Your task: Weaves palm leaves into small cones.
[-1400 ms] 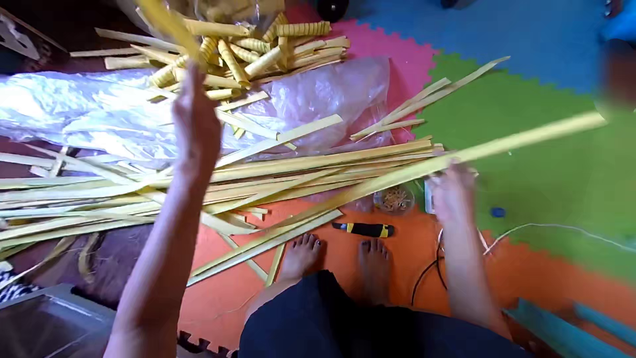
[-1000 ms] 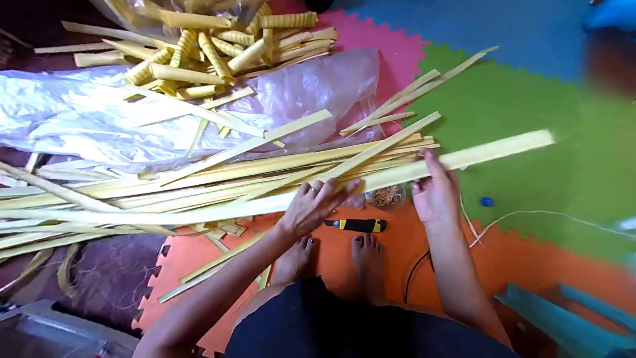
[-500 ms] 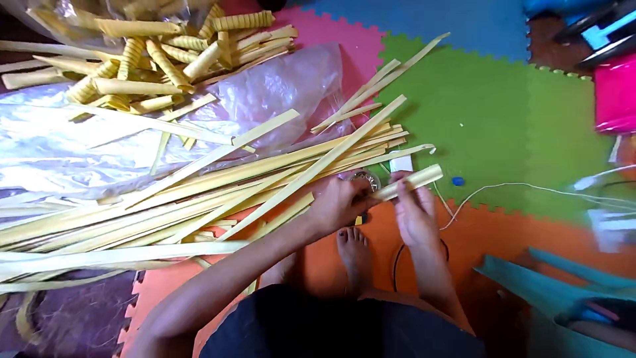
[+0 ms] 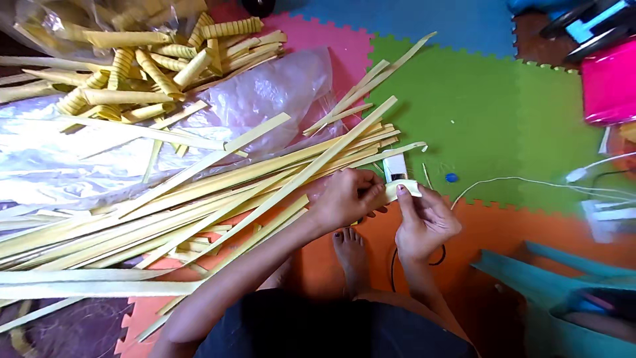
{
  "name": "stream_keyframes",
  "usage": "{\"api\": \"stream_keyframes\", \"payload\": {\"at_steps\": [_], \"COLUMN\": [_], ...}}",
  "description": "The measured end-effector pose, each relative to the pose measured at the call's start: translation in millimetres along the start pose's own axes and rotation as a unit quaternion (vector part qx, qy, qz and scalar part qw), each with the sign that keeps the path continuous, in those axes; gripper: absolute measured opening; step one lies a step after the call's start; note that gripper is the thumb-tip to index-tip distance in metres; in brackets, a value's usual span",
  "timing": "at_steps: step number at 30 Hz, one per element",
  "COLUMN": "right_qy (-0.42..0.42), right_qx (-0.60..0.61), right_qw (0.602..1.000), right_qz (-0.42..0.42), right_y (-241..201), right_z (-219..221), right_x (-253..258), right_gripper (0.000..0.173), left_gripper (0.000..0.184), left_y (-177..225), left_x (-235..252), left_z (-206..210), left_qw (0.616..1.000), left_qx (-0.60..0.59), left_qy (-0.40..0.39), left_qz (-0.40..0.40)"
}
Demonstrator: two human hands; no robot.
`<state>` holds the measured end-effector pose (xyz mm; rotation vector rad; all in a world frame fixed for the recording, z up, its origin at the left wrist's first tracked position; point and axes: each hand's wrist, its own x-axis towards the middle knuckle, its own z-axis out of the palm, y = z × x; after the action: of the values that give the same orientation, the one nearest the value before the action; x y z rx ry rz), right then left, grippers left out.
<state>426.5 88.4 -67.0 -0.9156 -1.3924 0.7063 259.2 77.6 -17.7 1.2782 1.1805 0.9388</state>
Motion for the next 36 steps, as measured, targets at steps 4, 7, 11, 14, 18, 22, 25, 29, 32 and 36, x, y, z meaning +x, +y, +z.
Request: {"api": "stream_keyframes", "payload": {"at_steps": [4,7,11,14,18,22,25,29,32,36], "right_qy": [-0.031,-0.046,-0.091,-0.188,-0.226,-0.188,-0.167,-0.149,-0.130,-0.112], "right_qx": [-0.086,-0.129,-0.123,-0.025,0.042,0.020,-0.018,0.042,0.059,-0.090], "right_qw": [0.985,0.972,0.968,0.982,0.953,0.975,0.985,0.984,0.988,0.980], "right_qz": [-0.144,-0.193,-0.198,-0.015,0.196,0.112,0.046,0.091,0.061,-0.135], "right_y": [3,1,-6,-16,-28,-20,-16,-14,-12,-12], "right_z": [-4,-7,-11,-19,-12,-7,-3,-2,-3,-2], "right_x": [0,0,7,16,32,30,27,26,21,12], "right_gripper": [0.010,0.006,0.014,0.031,0.029,0.015,0.014,0.014,0.023,0.006], "left_gripper": [0.017,0.015,0.013,0.012,0.014,0.010,0.008,0.007,0.010,0.021], "left_y": [7,11,10,7,-5,-5,-1,8,8,6], "left_x": [-7,-10,-11,-13,-12,-12,-11,-8,-6,-6], "left_z": [-3,-2,1,3,11,15,16,10,2,-7], "left_qw": [0.996,0.991,0.997,0.977,0.927,0.924,0.936,0.965,0.985,0.997], "left_qx": [-0.090,-0.130,-0.033,0.144,0.288,0.279,0.252,0.164,0.082,0.017], "left_qy": [-0.020,-0.022,0.026,0.094,0.134,0.124,0.112,0.102,0.096,0.068], "left_qz": [-0.004,0.017,0.068,0.127,0.198,0.229,0.219,0.179,0.117,0.032]}}
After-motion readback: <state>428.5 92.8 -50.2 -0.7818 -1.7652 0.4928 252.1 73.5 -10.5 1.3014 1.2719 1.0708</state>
